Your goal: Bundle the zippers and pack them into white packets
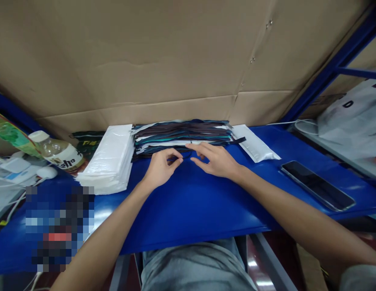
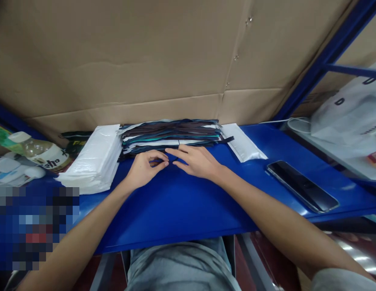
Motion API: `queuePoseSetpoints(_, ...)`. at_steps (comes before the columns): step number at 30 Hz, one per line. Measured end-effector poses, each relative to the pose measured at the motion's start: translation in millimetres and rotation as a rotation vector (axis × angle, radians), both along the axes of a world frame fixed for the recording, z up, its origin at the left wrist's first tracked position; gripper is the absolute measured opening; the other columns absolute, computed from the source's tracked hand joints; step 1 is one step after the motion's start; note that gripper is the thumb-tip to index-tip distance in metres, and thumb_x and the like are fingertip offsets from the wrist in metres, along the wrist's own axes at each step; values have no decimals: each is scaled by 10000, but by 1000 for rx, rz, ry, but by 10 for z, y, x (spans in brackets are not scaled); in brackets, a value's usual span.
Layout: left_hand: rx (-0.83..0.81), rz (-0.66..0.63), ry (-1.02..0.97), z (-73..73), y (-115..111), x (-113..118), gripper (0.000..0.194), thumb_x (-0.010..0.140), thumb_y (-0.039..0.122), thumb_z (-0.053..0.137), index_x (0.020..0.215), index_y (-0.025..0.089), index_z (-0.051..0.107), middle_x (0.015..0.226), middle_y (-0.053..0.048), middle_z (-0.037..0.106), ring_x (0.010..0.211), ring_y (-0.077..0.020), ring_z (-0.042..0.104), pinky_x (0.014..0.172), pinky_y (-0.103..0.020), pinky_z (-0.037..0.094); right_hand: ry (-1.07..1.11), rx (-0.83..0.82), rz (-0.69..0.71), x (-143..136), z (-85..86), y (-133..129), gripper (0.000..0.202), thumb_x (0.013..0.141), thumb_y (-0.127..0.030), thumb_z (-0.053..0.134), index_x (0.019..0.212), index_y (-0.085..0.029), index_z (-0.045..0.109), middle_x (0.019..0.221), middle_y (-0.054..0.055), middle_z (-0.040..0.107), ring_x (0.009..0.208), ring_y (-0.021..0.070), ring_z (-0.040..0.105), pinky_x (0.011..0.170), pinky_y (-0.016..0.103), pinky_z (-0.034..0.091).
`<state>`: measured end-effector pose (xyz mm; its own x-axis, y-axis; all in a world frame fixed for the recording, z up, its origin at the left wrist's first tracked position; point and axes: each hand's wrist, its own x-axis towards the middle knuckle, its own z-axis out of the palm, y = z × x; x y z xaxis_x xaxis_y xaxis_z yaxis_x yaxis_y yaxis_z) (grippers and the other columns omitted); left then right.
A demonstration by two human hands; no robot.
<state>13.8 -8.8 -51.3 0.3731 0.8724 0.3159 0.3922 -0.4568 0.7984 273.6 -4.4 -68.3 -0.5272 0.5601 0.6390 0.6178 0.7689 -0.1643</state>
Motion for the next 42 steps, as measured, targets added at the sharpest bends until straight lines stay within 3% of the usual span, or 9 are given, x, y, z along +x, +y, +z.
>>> queuePoseSetpoints(4, -8, -74, -8, 6, -48, 48, 120, 946, 344, 793, 967, 240, 849, 1141, -71, 832, 1040, -246, 788, 910, -382, 654, -209, 75, 16, 42, 35, -14, 253, 1121, -318, 584, 1263, -247, 781, 1044, 78, 759, 896, 218, 699, 725, 339, 510)
queuePoseSetpoints(8, -134, -52, -145, 29, -85, 120, 223, 902, 397, 866, 1005, 201, 847, 1155, -101, 838, 1028, -257, 809, 970, -420, 664, -294, 133, 25, 53, 90, -9, 273, 1118, -248, 551, 945, -213, 759, 924, 75, 707, 844, 213, 633, 695, 349, 433)
queuePoseSetpoints(12, -393, -9, -405, 38, -80, 142, 478, 874, 485, 917, 1218, 175, 797, 1107, -118, 844, 979, -267, 841, 959, -444, 693, -349, 271, -22, 37, 143, -36, 333, 1110, -189, 504, 853, -210, 716, 833, 62, 651, 759, 209, 562, 649, 369, 365)
queuePoseSetpoints(20, -652, -30, -537, 93, -106, 95, 411, 763, 322, 1021, 1087, 147, 839, 1004, -112, 849, 970, -249, 844, 1009, -421, 690, -339, 249, -61, 34, 165, -90, 353, 1113, -196, 486, 858, -225, 727, 810, 58, 670, 714, 198, 556, 639, 363, 383)
queuePoseSetpoints(24, -501, 0, -516, 77, -117, 115, 395, 744, 355, 1019, 1025, 159, 822, 948, -80, 837, 892, -237, 836, 940, -439, 707, -131, 63, 5, 2, 143, -99, 219, 1093, -286, 576, 1015, -222, 771, 982, 86, 766, 852, 228, 682, 737, 371, 503)
queuePoseSetpoints(27, -317, -6, -405, 51, -98, 121, 336, 792, 408, 974, 947, 167, 799, 919, -74, 833, 813, -220, 817, 858, -414, 707, 138, -272, 91, -55, 101, -91, 230, 1087, -393, 633, 1095, -228, 792, 1020, 65, 803, 871, 218, 728, 789, 364, 558)
queuePoseSetpoints(33, -117, -63, -140, 15, -90, 114, 145, 949, 330, 806, 977, 189, 792, 957, -58, 835, 879, -201, 802, 841, -339, 654, 531, -927, 250, -126, -41, -8, 394, 984, -578, 773, 948, -188, 812, 868, 54, 804, 732, 182, 731, 720, 323, 602)
queuePoseSetpoints(37, -74, -88, -64, 27, -102, 95, 73, 972, 244, 735, 1000, 189, 773, 970, -47, 821, 883, -187, 791, 838, -319, 631, 496, -940, 273, -101, -61, 18, 388, 966, -574, 797, 961, -187, 804, 888, 65, 809, 736, 182, 731, 728, 322, 599)
queuePoseSetpoints(42, -53, -109, -3, 73, -111, 80, 68, 967, 179, 696, 991, 185, 760, 950, -41, 805, 863, -175, 772, 811, -306, 600, 382, -764, 161, -88, -44, -10, 362, 982, -573, 768, 1039, -215, 766, 937, 48, 805, 819, 202, 743, 765, 332, 586)
